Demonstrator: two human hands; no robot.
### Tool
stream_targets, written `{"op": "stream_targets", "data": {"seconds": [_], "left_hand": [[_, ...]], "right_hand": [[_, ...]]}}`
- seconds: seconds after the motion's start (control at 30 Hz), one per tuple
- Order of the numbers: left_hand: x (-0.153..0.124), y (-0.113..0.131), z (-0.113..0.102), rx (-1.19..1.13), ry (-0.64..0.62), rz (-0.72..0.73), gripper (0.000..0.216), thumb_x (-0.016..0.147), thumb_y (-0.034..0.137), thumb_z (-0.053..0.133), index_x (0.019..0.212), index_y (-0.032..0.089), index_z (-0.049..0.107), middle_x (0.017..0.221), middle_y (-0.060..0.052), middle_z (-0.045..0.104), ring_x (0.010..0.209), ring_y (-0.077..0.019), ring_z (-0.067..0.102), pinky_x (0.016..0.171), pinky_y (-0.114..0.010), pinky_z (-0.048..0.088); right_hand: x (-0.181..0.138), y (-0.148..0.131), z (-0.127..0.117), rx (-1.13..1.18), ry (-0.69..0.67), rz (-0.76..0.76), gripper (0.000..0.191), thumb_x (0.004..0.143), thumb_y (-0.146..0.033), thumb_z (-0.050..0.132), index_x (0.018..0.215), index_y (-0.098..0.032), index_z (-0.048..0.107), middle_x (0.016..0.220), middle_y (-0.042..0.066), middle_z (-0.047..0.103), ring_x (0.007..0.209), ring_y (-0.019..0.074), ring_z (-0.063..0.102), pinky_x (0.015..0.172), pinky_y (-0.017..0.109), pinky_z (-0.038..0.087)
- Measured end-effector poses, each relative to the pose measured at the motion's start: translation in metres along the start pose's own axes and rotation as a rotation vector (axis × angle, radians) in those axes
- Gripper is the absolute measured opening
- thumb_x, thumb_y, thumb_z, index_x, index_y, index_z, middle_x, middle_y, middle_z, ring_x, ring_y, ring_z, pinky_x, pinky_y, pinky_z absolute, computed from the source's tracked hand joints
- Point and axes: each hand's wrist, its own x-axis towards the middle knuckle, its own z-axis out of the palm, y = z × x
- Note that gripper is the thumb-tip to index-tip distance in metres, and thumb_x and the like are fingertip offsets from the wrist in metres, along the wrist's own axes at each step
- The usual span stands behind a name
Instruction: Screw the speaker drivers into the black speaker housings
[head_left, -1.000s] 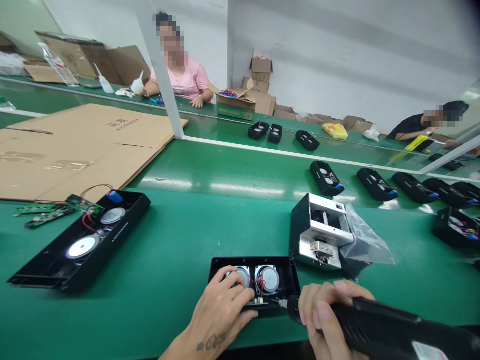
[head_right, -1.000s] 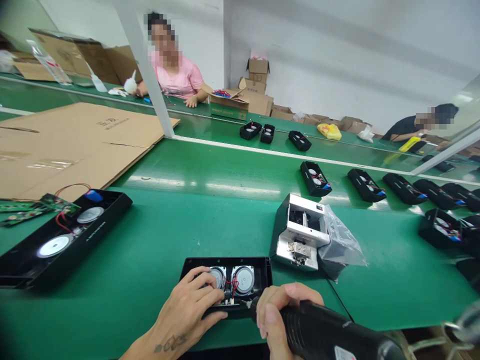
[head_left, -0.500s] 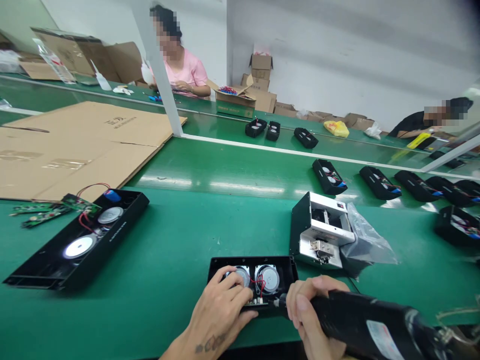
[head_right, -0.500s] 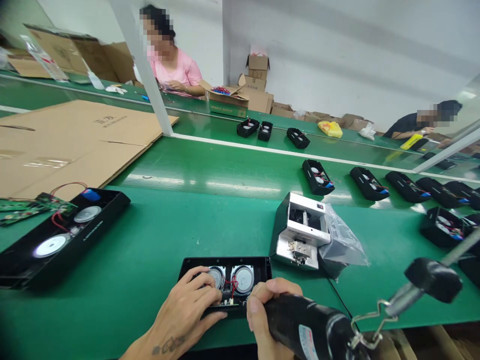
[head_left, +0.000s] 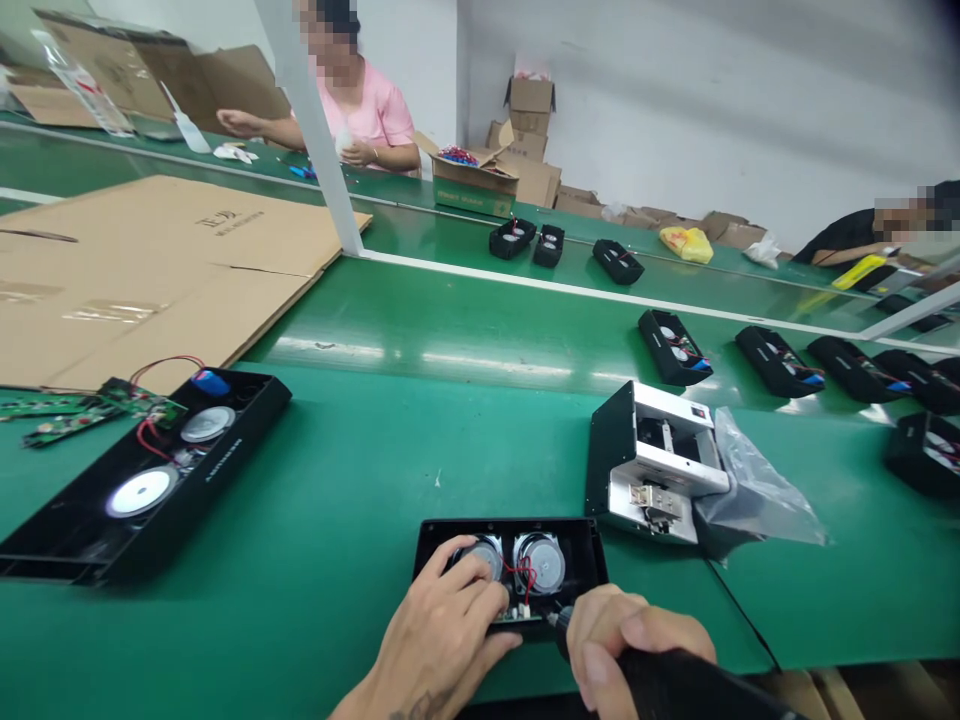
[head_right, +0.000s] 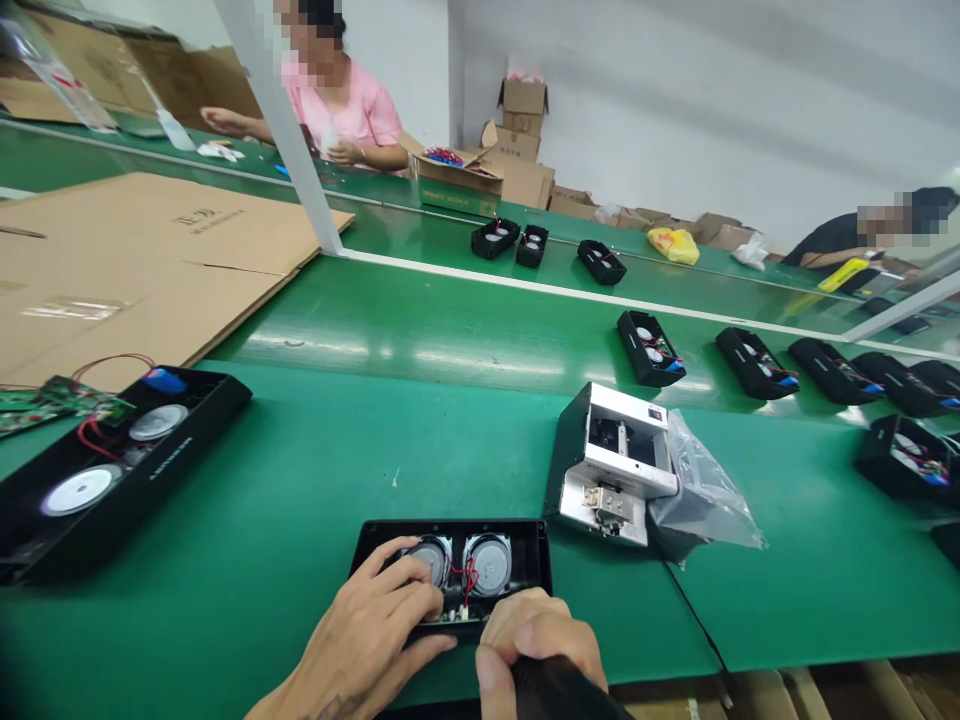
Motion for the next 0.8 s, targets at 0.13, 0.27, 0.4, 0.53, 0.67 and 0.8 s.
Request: {"op": "stream_targets", "data": {"seconds": [0.13,0.27,0.4,0.53,0.67,0.8], "left_hand": [[0.002,0.0,-0.003,-0.002,-0.041,0.018,0.027,0.099,0.025,0.085,0.101,0.023,0.059,0.082,0.005,0.071,0.084,-0.0224,0.073,0.112,-0.055,0.059],[0.003,-0.003,-0.03,0.023,-0.203,0.023,0.069,0.076,0.013,0.098,0.134,0.024,0.063,0.123,-0.007,0.079,0.132,-0.0381,0.07,0.123,-0.068,0.054],[-0.012,-0.026,-0.068,0.043,-0.344,-0.048,0.101,0.066,0.004,0.099,0.155,0.03,0.057,0.165,-0.014,0.058,0.168,-0.0495,0.035,0.132,-0.082,0.037],[-0.021,-0.066,-0.08,-0.202,-0.343,-0.202,0.084,0.078,0.01,0.092,0.152,0.031,0.06,0.153,-0.012,0.068,0.169,-0.0416,0.038,0.131,-0.067,0.045],[-0.004,-0.096,-0.073,-0.491,-0.259,-0.458,0.073,0.084,0.029,0.088,0.15,0.026,0.058,0.131,-0.01,0.077,0.144,-0.0329,0.067,0.127,-0.054,0.051],[0.017,-0.107,-0.071,-0.554,-0.222,-0.483,0.057,0.088,0.044,0.081,0.136,0.024,0.06,0.122,-0.01,0.078,0.117,-0.0265,0.078,0.105,-0.041,0.064]], "right_hand": [[-0.004,-0.004,0.007,-0.014,-0.002,0.033,0.035,0.108,-0.011,0.059,0.133,-0.036,0.057,0.067,-0.01,0.056,0.05,0.013,0.055,0.051,0.026,0.049],[0.003,-0.021,0.002,0.124,0.198,0.117,0.029,0.109,-0.022,0.067,0.134,-0.033,0.059,0.066,-0.01,0.056,0.05,0.0128,0.052,0.051,0.027,0.048],[0.016,-0.037,-0.034,0.106,0.603,0.16,0.042,0.097,-0.027,0.085,0.133,-0.031,0.062,0.062,-0.012,0.058,0.048,0.0117,0.047,0.051,0.027,0.047],[0.019,-0.01,-0.082,-0.366,0.708,0.382,0.056,0.076,-0.044,0.101,0.117,-0.023,0.069,0.067,-0.006,0.066,0.059,0.0155,0.057,0.063,0.033,0.052],[-0.001,0.032,-0.102,-0.572,0.67,0.376,0.085,0.064,-0.062,0.099,0.13,-0.019,0.065,0.124,0.015,0.074,0.112,0.0361,0.071,0.102,0.059,0.059],[-0.044,0.054,-0.078,-0.791,0.677,0.146,0.064,0.075,-0.06,0.094,0.119,-0.02,0.071,0.123,0.018,0.07,0.104,0.0359,0.07,0.107,0.064,0.056]]}}
